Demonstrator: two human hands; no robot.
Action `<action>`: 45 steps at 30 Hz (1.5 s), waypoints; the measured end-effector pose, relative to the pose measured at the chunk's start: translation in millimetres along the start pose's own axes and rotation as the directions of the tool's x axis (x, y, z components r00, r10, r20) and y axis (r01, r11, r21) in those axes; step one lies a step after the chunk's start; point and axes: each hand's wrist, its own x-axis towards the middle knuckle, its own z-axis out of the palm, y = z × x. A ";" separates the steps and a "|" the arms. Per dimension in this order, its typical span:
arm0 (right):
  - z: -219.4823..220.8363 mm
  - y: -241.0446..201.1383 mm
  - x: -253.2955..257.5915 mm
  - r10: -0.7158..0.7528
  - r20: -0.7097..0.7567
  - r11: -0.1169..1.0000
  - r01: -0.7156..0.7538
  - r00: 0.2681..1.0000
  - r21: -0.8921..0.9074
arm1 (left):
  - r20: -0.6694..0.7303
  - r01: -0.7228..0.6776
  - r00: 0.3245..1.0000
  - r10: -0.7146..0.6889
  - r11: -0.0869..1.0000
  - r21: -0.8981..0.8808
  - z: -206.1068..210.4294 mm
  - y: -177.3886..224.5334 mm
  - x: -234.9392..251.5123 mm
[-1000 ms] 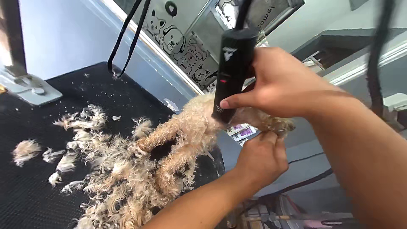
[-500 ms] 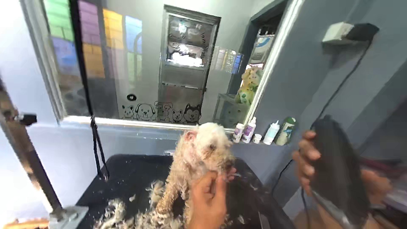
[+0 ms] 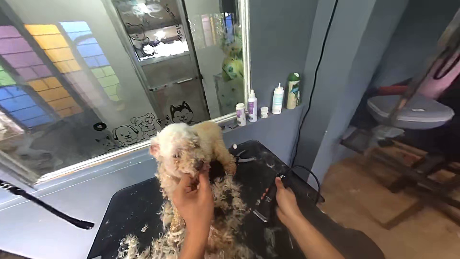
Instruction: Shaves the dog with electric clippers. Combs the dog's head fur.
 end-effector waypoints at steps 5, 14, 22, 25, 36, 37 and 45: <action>-7.1 -13.3 0.9 0.201 0.127 0.968 -0.177 0.971 -0.175 | 0.080 -0.085 0.993 0.089 0.995 -0.056 -10.2 -2.0 1.6; -70.9 -54.2 -39.3 0.077 0.250 -0.010 0.251 0.965 -0.968 | 0.242 -0.011 0.969 0.053 0.985 -0.174 -31.1 7.3 15.4; -104.3 -35.9 -73.4 0.101 0.261 -0.211 0.277 0.960 -0.937 | 0.329 0.068 0.944 0.017 0.968 -0.243 -48.4 12.5 39.0; -135.4 -12.9 -66.4 -0.131 0.491 -0.349 0.423 0.861 -0.836 | 0.390 0.097 0.921 0.007 0.964 -0.248 -57.0 12.2 42.0; -26.5 73.0 -270.7 0.104 0.764 0.045 0.764 0.637 -0.643 | 0.503 0.121 0.862 0.052 0.945 -0.305 -73.6 8.8 37.8; -5.1 78.5 -286.1 0.273 0.786 0.091 0.798 0.555 -0.596 | 0.501 0.120 0.864 0.053 0.944 -0.306 -74.1 9.3 36.0; 50.4 62.4 -262.0 0.185 0.903 0.028 0.916 0.388 -0.399 | 0.593 0.108 0.805 -0.017 0.987 -0.118 -108.9 23.2 43.3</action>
